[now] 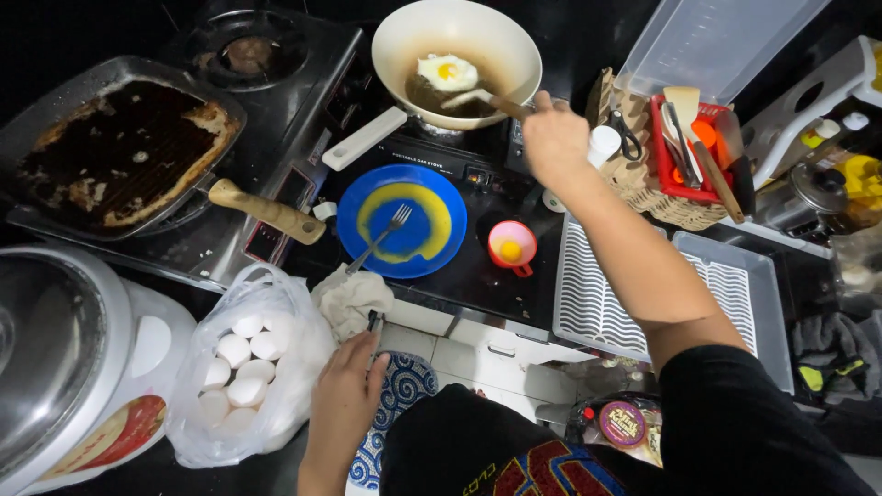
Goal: Cracking eggs into a frying pan and stirring them while they cook on a portable gas stove.
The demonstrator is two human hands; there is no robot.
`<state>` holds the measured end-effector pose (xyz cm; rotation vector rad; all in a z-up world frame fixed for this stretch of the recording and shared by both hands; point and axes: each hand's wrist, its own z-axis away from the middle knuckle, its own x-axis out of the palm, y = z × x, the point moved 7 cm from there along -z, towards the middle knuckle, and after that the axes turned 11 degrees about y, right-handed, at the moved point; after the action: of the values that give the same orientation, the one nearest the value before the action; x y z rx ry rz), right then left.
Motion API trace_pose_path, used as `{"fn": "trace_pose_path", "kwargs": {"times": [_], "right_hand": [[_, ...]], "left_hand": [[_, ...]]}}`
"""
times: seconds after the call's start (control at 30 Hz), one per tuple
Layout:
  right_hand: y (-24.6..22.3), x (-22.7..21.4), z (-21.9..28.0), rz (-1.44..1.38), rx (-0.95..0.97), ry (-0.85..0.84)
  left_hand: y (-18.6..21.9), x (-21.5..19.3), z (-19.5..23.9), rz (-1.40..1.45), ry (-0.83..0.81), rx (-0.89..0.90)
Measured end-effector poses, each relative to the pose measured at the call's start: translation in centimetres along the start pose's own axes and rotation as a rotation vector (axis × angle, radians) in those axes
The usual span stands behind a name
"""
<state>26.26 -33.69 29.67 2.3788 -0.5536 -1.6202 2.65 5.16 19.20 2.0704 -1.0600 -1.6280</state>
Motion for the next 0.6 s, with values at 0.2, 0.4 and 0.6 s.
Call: {"fn": "trace_pose_path", "kwargs": {"times": [0.2, 0.4, 0.6], "right_hand": [[1.0, -0.7, -0.5, 0.038, -0.035, 0.312], [0.4, -0.2, 0.0, 0.005, -0.018, 0.076], [0.5, -3.6, 0.4, 0.033, -0.092, 0.350]], "left_hand": [[-0.2, -0.5, 0.2, 0.014, -0.032, -0.085], [-0.4, 0.1, 0.3, -0.015, -0.035, -0.053], [-0.2, 1.4, -0.2, 0.005, -0.098, -0.055]]}}
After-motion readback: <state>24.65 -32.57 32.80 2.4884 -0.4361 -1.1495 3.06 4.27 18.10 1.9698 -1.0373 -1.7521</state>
